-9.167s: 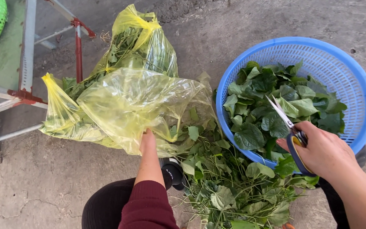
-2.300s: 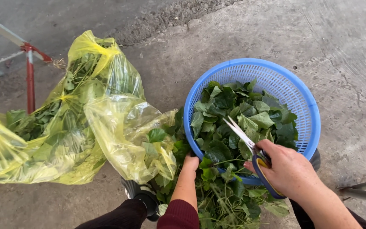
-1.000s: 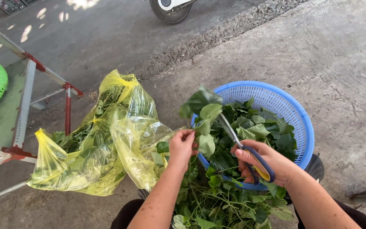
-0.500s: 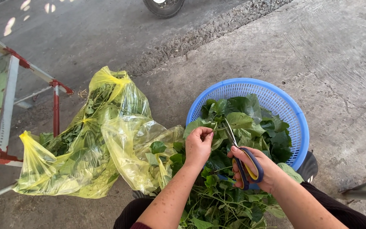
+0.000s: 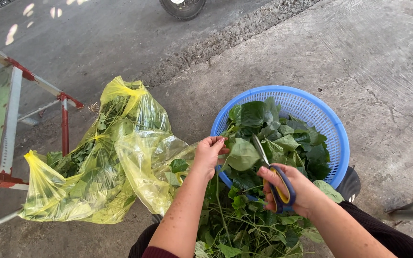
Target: The person uses scissors to trim leafy green vegetables, cutting stems and placing the trimmed leaves into a blue basket. The person handles the greens one at a time, repeatedly cutting and discarding stems.
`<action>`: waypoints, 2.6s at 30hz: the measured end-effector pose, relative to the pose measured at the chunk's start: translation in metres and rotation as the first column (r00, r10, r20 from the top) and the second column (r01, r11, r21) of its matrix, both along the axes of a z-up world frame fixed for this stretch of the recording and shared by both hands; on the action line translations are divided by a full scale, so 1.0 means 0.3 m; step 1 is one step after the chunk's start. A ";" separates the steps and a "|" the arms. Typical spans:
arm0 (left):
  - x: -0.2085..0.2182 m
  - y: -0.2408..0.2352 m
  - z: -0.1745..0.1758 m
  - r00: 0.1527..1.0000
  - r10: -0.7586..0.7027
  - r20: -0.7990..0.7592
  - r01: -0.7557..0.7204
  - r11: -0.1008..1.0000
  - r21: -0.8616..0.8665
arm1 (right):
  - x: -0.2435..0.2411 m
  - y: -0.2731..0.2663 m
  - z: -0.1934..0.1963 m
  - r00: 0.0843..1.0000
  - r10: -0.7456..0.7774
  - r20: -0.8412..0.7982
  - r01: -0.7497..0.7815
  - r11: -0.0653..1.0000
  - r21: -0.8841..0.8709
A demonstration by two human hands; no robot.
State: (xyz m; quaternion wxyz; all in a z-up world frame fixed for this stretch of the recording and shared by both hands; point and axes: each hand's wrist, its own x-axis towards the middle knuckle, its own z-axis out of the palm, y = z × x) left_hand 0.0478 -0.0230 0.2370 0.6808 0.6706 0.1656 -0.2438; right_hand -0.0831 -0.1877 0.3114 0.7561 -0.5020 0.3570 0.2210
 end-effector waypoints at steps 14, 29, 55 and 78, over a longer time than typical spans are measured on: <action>0.028 -0.034 -0.023 0.983 -0.169 0.069 0.166 0.985 0.043 | -0.055 0.044 0.005 0.972 0.233 -0.037 -0.223 0.957 0.186; 0.056 -0.071 -0.016 0.990 -0.108 0.086 0.121 0.981 -0.153 | -0.015 0.020 -0.025 0.997 -0.058 -0.040 0.056 0.997 -0.047; 0.031 -0.051 -0.048 0.959 -0.282 -0.033 0.262 0.924 -0.279 | 0.016 0.010 -0.182 0.975 -0.198 0.099 0.139 0.894 0.426; 0.034 -0.070 -0.077 0.984 -0.172 -0.048 0.143 0.919 -0.367 | -0.009 0.065 -0.062 0.994 0.043 0.101 -0.068 0.964 0.258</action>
